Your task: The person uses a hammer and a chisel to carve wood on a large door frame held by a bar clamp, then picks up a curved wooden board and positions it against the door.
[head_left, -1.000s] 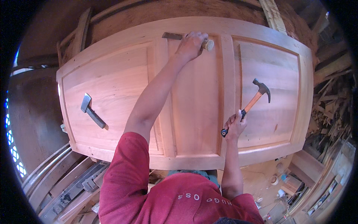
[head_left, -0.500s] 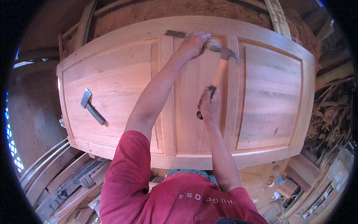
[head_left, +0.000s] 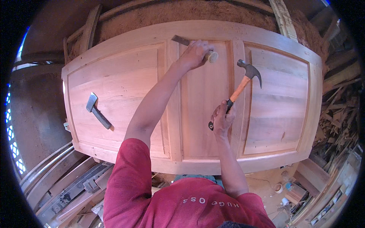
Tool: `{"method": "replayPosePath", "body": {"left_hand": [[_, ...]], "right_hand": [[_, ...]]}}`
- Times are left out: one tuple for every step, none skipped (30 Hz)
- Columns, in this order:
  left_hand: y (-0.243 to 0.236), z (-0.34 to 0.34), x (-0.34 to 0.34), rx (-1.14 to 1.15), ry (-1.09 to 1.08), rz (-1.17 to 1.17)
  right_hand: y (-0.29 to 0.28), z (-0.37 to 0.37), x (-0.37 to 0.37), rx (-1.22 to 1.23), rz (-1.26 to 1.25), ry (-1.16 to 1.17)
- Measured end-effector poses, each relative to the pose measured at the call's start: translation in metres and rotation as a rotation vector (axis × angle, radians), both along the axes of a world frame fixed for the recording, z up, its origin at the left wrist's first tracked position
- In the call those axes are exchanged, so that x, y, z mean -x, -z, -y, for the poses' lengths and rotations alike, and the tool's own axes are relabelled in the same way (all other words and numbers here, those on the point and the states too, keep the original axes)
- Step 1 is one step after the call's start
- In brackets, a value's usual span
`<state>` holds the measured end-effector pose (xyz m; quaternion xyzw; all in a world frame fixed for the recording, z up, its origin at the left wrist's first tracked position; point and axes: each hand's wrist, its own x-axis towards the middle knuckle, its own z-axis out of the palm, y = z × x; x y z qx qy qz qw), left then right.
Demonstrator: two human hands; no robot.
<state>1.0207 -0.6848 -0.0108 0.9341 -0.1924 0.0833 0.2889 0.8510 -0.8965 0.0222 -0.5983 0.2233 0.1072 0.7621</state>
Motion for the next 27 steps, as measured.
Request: {"method": "replayPosePath", "body": {"left_hand": [[0.000,-0.001,-0.003,-0.016,-0.007,-0.012],[-0.001,-0.002,-0.005,-0.012,-0.015,-0.024],[-0.001,-0.003,-0.007,-0.009,-0.023,-0.035],[-0.001,-0.003,-0.008,-0.005,-0.030,-0.046],[0.000,-0.003,-0.008,0.008,-0.036,-0.028],[0.001,-0.002,-0.008,0.021,-0.042,-0.010],[0.002,-0.001,-0.008,0.034,-0.048,0.009],[0.004,-0.001,-0.008,0.000,-0.033,-0.008],[0.007,0.000,-0.009,-0.033,-0.019,-0.025],[0.008,0.000,-0.010,-0.067,-0.006,-0.041],[0.012,-0.001,-0.011,-0.073,-0.008,-0.029],[0.015,-0.003,-0.013,-0.078,-0.011,-0.017],[0.018,-0.004,-0.013,-0.084,-0.014,-0.004],[0.016,-0.002,-0.013,-0.074,-0.023,-0.009],[0.014,0.000,-0.014,-0.065,-0.031,-0.014],[0.012,0.002,-0.013,-0.056,-0.040,-0.019],[0.012,0.001,-0.011,-0.041,-0.037,-0.013],[0.012,-0.001,-0.008,-0.027,-0.034,-0.006],[0.012,-0.003,-0.007,-0.013,-0.032,0.000],[0.011,-0.003,-0.007,-0.029,-0.033,-0.017],[0.009,-0.004,-0.009,-0.045,-0.033,-0.035],[0.008,-0.005,-0.010,-0.062,-0.034,-0.053],[0.007,-0.004,-0.013,-0.048,-0.026,-0.056],[0.005,-0.005,-0.014,-0.033,-0.017,-0.060],[0.004,-0.005,-0.016,-0.019,-0.008,-0.063],[0.006,-0.008,-0.015,-0.005,-0.011,-0.031],[0.009,-0.011,-0.013,0.010,-0.015,0.002]], "right_hand": [[0.001,0.003,0.002,0.001,0.007,-0.013],[-0.001,0.004,0.004,0.023,0.032,-0.028],[-0.003,0.005,0.006,0.045,0.056,-0.043],[-0.004,0.005,0.007,0.067,0.081,-0.058],[-0.003,0.005,0.008,0.072,0.098,-0.058],[-0.003,0.005,0.009,0.076,0.114,-0.059],[-0.002,0.005,0.010,0.080,0.131,-0.061],[-0.002,0.004,0.010,0.077,0.137,-0.067],[-0.001,0.002,0.010,0.073,0.143,-0.074],[0.000,0.001,0.009,0.070,0.149,-0.081],[0.001,0.001,0.009,0.070,0.146,-0.103],[0.001,0.001,0.008,0.070,0.143,-0.126],[0.002,0.001,0.008,0.069,0.140,-0.150],[0.001,0.002,0.008,0.075,0.135,-0.157],[0.000,0.003,0.008,0.081,0.131,-0.164],[0.000,0.003,0.009,0.086,0.126,-0.171],[-0.001,0.002,0.010,0.079,0.128,-0.143],[-0.002,0.001,0.011,0.071,0.130,-0.115],[-0.002,-0.001,0.012,0.063,0.131,-0.087],[-0.001,-0.003,0.012,0.089,0.094,-0.106],[0.001,-0.005,0.010,0.114,0.058,-0.125],[0.004,-0.008,0.008,0.140,0.020,-0.144],[0.008,-0.012,0.004,0.197,0.054,-0.204],[0.013,-0.017,-0.001,0.256,0.087,-0.264],[0.016,-0.018,-0.003,0.314,0.120,-0.324],[0.017,-0.019,-0.001,0.279,0.112,-0.293],[0.018,-0.018,0.002,0.244,0.104,-0.262]]}}
